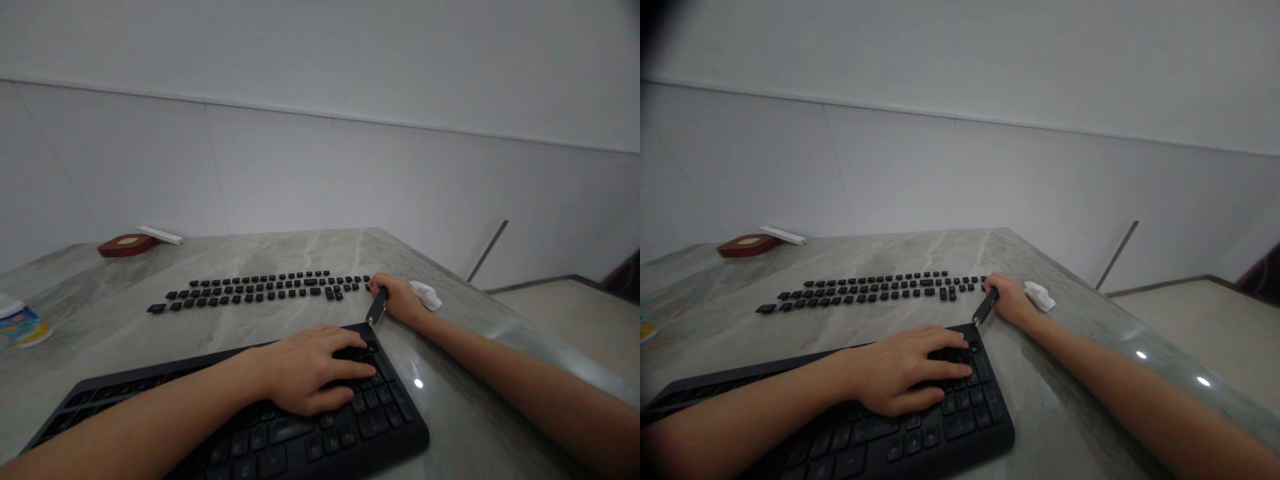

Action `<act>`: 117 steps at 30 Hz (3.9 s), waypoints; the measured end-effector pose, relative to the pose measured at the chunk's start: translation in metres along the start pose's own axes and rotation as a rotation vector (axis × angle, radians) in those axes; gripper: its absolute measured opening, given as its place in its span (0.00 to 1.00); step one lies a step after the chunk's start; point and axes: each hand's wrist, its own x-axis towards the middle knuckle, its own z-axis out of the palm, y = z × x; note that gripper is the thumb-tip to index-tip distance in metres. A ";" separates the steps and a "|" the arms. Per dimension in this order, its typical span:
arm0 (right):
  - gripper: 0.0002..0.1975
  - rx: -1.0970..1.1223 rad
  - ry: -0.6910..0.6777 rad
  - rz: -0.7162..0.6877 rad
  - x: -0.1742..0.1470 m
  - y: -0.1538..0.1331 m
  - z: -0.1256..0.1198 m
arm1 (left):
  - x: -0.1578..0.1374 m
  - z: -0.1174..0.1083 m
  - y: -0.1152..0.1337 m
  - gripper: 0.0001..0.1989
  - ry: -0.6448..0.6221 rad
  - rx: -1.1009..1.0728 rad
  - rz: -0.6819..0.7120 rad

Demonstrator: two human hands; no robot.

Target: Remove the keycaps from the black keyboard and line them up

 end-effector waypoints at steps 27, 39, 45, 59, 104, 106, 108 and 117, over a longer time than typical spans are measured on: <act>0.09 0.046 -0.006 -0.094 0.007 -0.007 0.000 | 0.000 0.000 -0.001 0.22 -0.009 0.005 0.001; 0.11 0.076 -0.102 -0.185 0.010 -0.016 -0.002 | 0.001 0.001 -0.001 0.21 0.016 -0.007 0.015; 0.11 0.076 -0.089 -0.176 0.009 -0.014 -0.001 | 0.000 0.000 0.000 0.21 0.030 -0.020 0.016; 0.07 -0.022 0.079 -0.013 0.007 -0.004 0.001 | 0.000 0.002 -0.002 0.21 0.024 -0.020 0.008; 0.06 0.326 -0.315 -0.575 -0.050 -0.144 -0.018 | 0.001 -0.001 -0.001 0.13 0.191 -0.114 0.105; 0.03 0.344 -0.275 -0.539 -0.049 -0.143 -0.020 | 0.001 -0.001 -0.002 0.07 0.189 -0.098 0.116; 0.04 0.348 -0.248 -0.463 -0.047 -0.140 -0.022 | 0.002 0.000 -0.002 0.05 0.190 -0.074 0.098; 0.10 0.193 -0.325 -0.351 -0.037 -0.121 -0.032 | 0.002 0.002 -0.003 0.04 0.198 -0.033 0.057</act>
